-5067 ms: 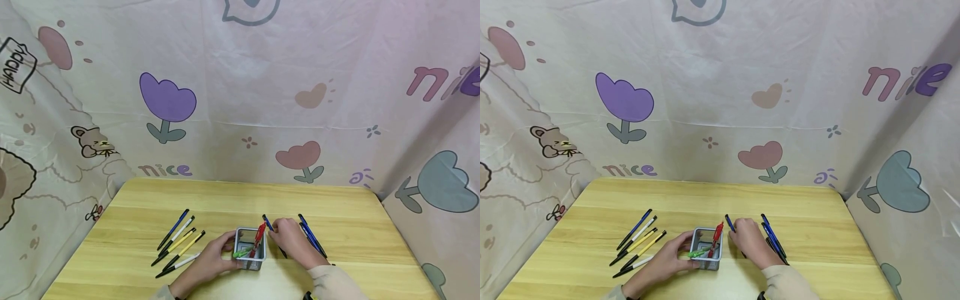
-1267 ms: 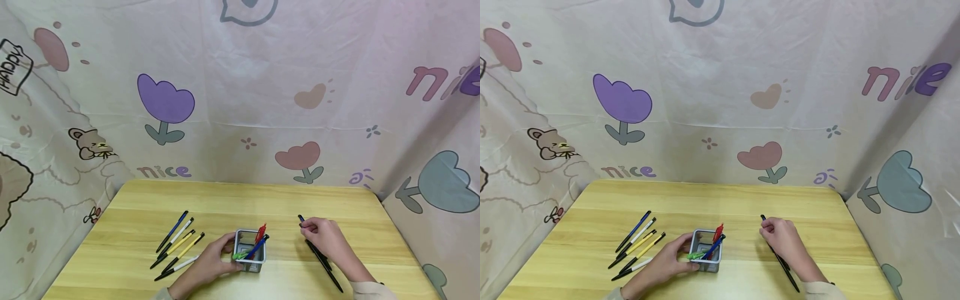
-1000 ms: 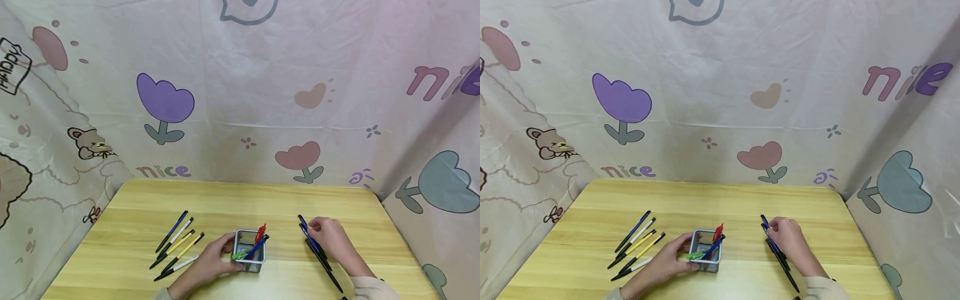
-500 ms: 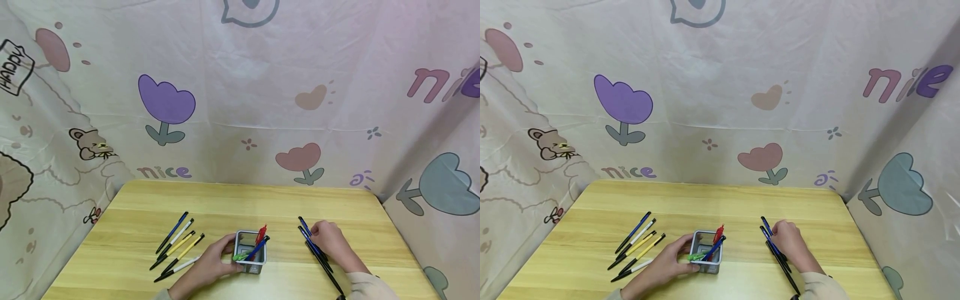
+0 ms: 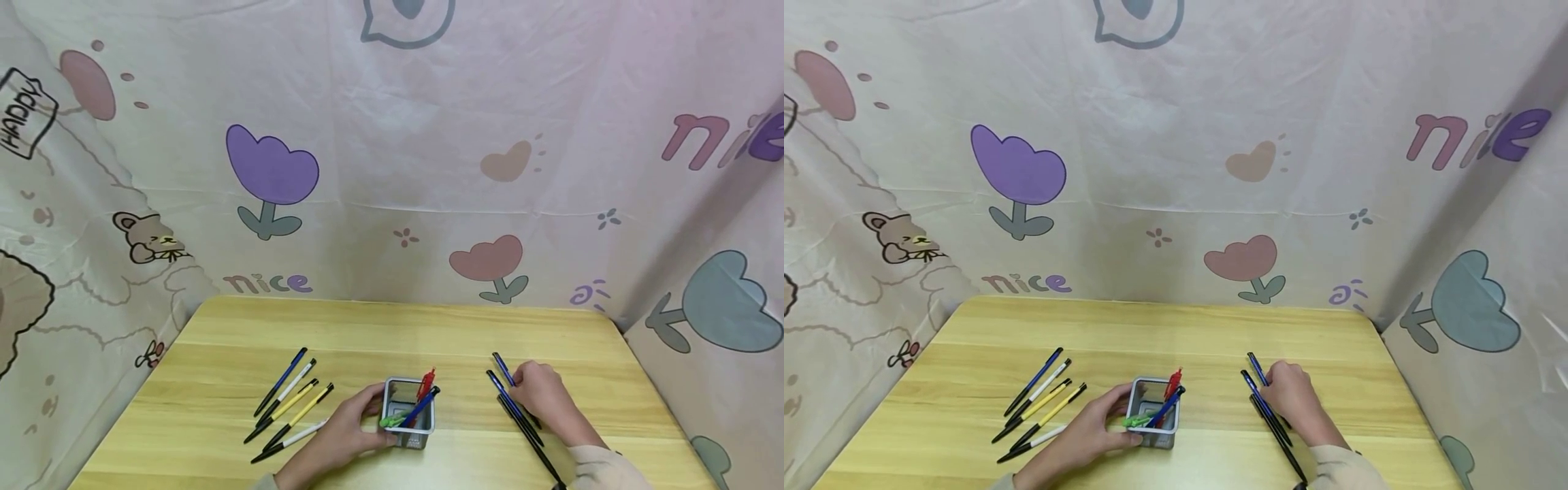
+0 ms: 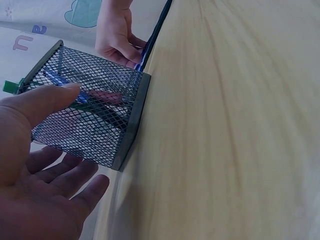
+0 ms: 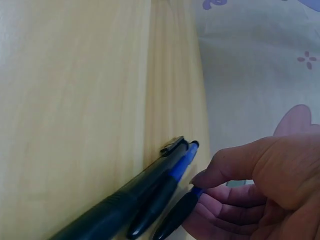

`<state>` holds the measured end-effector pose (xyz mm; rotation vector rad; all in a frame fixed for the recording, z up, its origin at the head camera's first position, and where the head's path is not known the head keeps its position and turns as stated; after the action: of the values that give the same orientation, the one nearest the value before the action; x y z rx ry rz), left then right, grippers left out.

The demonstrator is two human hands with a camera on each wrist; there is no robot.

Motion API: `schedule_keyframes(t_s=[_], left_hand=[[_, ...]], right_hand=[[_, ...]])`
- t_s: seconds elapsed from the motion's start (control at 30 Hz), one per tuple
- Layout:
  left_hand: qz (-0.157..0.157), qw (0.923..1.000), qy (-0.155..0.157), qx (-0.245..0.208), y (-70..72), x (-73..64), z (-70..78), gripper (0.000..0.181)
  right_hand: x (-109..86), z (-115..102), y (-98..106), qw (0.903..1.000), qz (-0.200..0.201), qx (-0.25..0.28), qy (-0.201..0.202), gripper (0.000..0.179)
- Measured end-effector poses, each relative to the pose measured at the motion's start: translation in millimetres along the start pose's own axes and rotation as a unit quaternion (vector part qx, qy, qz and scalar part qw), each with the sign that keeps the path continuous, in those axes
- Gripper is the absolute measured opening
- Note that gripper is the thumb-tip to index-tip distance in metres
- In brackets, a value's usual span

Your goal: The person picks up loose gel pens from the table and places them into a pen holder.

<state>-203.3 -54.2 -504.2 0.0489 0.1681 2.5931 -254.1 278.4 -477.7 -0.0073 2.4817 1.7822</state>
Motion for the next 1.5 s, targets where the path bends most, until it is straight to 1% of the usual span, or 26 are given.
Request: schedule_keyframes(t_s=[0.13,0.27,0.37,0.43,0.57,0.63,0.73,0.83,1.0,1.1,1.3,1.4,1.5], left_hand=[[0.0,1.0,0.002,0.003,0.3,0.7,-1.2,0.086],[-0.003,1.0,0.001,0.006,0.2,1.1,-1.6,0.085],[-0.004,0.9999,0.001,0.012,0.2,1.1,-1.5,0.083],[-0.004,0.9998,0.001,0.017,0.4,1.0,-1.5,0.082],[-0.005,0.9998,0.003,0.019,0.4,0.7,-1.2,0.081],[-0.005,0.9998,0.005,0.02,0.7,0.6,-1.0,0.081],[-0.002,0.9996,0.007,0.028,1.1,0.5,-0.7,0.081],[0.003,0.9991,0.007,0.041,2.5,0.8,0.0,0.081],[0.008,0.9985,0.005,0.055,4.4,1.7,1.2,0.081],[0.008,0.9986,0.002,0.052,4.0,1.3,1.1,0.082],[0.012,0.9989,0.002,0.046,1.6,-1.0,0.1,0.084],[0.014,0.9988,0.003,0.047,0.8,-1.3,-0.6,0.084],[0.014,0.9987,0.005,0.049,0.2,-1.2,-1.0,0.084]], right_hand=[[-4.5,-7,11,0.9993,0.031,0.005,0.021,0.005],[-10.7,-21,28,0.9949,0.083,0.013,0.056,0.005],[-16.0,-31,40,0.991,0.11,0.037,0.066,0.007],[-19.7,-37,46,0.9892,0.111,0.07,0.066,0.007],[-28.6,-52,54,0.9814,0.091,0.152,0.073,0.009],[-33.4,-60,56,0.9748,0.074,0.196,0.078,0.012],[-40.4,-71,58,0.9623,0.047,0.256,0.079,0.015],[-46.9,-81,58,0.9441,0.021,0.318,0.084,0.016],[-56.6,-98,58,0.9083,-0.006,0.402,0.117,0.02],[-60.7,-105,56,0.895,-0.012,0.428,0.123,0.019],[-64.2,-117,48,0.8845,-0.016,0.444,0.143,0.019],[-64.0,-119,42,0.8862,-0.028,0.439,0.144,0.022],[-63.4,-121,34,0.8913,-0.045,0.428,0.143,0.025]])
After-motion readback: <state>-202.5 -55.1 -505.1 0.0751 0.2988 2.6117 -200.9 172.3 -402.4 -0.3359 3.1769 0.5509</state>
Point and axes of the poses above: each hand's wrist, its own x-axis towards the middle knuckle, its own y-axis out of the back of the hand, z = x × y, the point moved 8 cm from there along x, towards the middle knuckle, and after that the axes turned 5 degrees about -x, right-handed, at the moved point
